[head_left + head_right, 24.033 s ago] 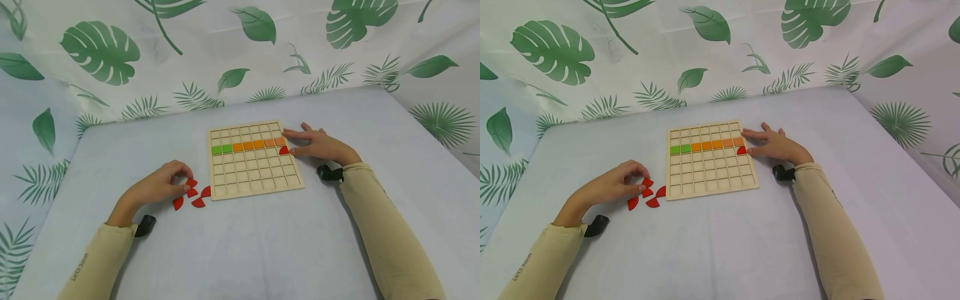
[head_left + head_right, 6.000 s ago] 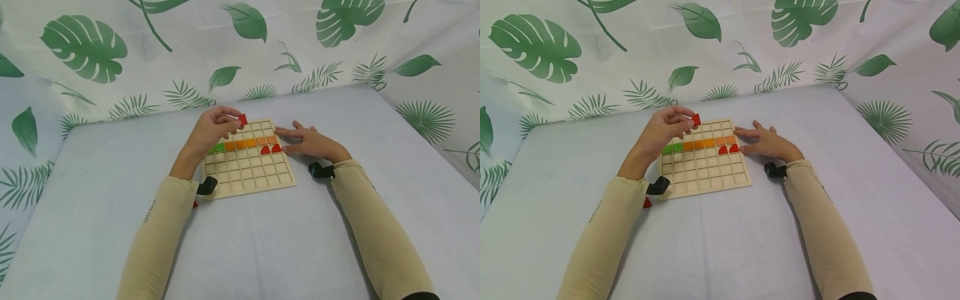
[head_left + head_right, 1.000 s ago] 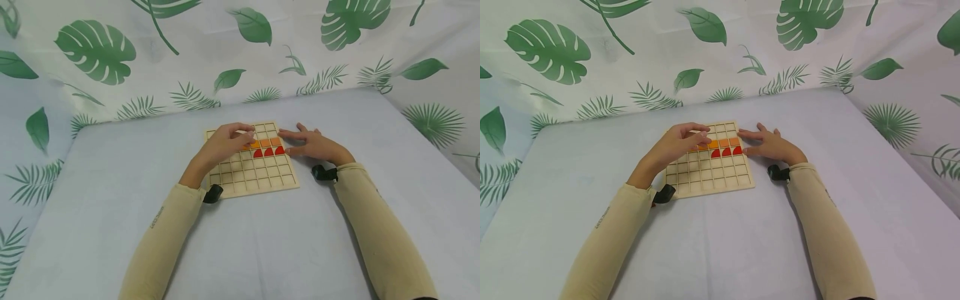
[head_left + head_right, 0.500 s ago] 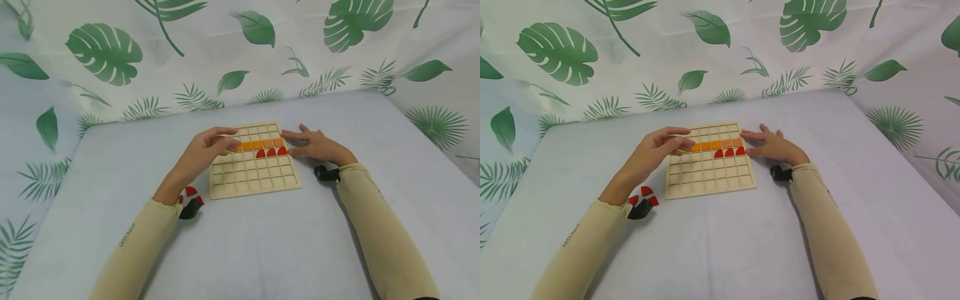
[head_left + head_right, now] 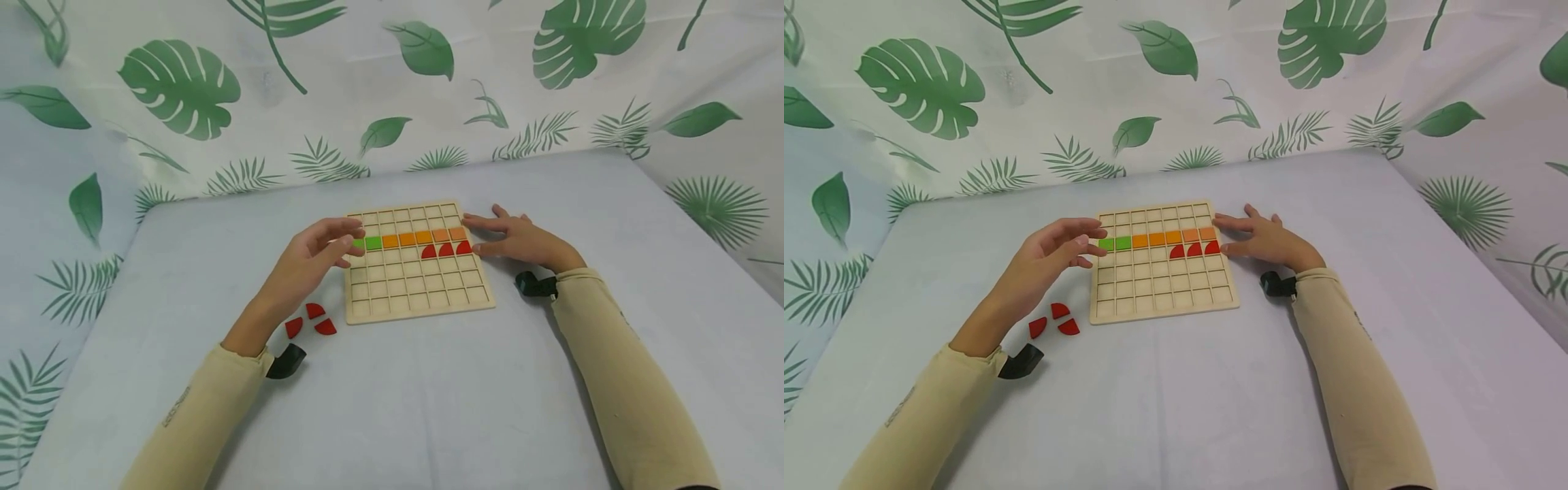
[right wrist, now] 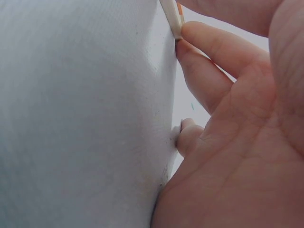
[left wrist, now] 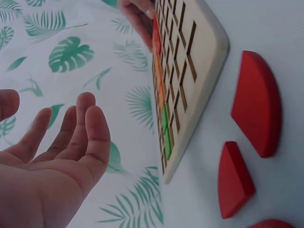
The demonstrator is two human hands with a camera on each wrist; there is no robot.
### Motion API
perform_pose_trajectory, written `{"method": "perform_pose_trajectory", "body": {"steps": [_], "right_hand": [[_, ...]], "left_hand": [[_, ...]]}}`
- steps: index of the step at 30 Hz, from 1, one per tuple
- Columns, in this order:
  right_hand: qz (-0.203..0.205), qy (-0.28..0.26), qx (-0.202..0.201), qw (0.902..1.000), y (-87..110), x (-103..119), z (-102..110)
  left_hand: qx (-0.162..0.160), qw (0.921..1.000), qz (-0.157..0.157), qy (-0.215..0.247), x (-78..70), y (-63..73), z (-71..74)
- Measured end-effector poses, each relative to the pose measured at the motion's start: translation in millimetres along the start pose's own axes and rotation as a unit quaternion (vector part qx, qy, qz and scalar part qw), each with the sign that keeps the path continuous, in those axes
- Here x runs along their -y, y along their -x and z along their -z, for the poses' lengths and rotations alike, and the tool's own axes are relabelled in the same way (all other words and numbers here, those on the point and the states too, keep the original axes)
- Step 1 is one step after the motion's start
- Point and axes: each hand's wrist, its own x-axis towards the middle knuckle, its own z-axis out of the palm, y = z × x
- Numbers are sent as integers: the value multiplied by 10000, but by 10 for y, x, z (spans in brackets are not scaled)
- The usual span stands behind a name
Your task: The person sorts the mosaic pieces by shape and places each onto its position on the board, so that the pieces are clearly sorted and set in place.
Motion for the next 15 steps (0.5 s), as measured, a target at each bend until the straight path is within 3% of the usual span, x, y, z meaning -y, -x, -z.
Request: {"method": "perform_pose_trajectory", "body": {"steps": [7,15], "right_hand": [[-49,29,1,10000,-2,-17,1],[-45,2,17,10000,-22,-38,-1]], "left_hand": [[84,9999,66,-67,60,74,51],[395,9979,361,-377,161,88,154]]}}
